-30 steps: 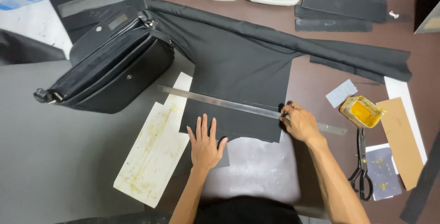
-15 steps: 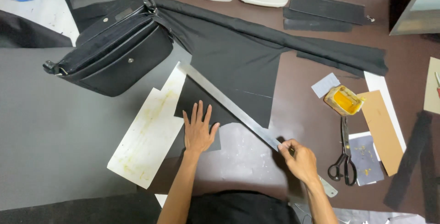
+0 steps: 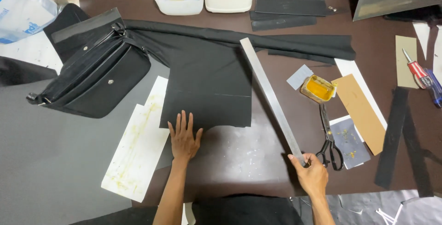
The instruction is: Marking lines on leather pieces using a metal ruler and a marking tool
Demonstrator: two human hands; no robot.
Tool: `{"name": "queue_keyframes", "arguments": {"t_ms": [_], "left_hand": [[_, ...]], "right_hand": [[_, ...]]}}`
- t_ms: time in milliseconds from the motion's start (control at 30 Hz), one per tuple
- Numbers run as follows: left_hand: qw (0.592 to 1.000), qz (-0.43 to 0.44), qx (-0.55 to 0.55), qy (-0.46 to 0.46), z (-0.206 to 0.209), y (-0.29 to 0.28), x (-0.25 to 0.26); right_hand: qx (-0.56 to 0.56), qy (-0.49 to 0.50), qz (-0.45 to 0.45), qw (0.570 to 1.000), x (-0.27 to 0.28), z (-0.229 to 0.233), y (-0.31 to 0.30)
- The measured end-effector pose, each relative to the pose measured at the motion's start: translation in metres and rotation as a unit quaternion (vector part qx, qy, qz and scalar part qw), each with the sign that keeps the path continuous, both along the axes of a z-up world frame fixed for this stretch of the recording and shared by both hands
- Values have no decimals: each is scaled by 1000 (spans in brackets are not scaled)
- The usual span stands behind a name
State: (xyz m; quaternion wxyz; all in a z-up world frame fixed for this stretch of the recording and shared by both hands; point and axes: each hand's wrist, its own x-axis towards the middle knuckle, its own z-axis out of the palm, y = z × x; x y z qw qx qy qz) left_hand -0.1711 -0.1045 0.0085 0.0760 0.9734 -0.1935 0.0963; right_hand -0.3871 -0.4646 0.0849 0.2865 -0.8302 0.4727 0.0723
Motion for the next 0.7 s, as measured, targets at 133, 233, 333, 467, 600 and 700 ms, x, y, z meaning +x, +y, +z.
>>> {"name": "queue_keyframes", "arguments": {"t_ms": [133, 233, 333, 467, 600, 700], "left_hand": [[1000, -1, -2, 9, 6, -2, 1], [999, 4, 3, 39, 8, -3, 5], [998, 13, 8, 59, 14, -6, 5], [996, 13, -13, 87, 22, -8, 9], [997, 7, 13, 76, 19, -11, 13], [997, 12, 17, 68, 17, -13, 13]], "right_hand": [[-17, 17, -11, 1000, -7, -7, -6], [-23, 46, -21, 998, -15, -18, -13], [-14, 71, -28, 997, -15, -16, -19], [-9, 67, -28, 997, -12, -25, -29], [-7, 24, -18, 1000, 17, -39, -36], [0, -43, 13, 999, 56, -33, -41]]}}
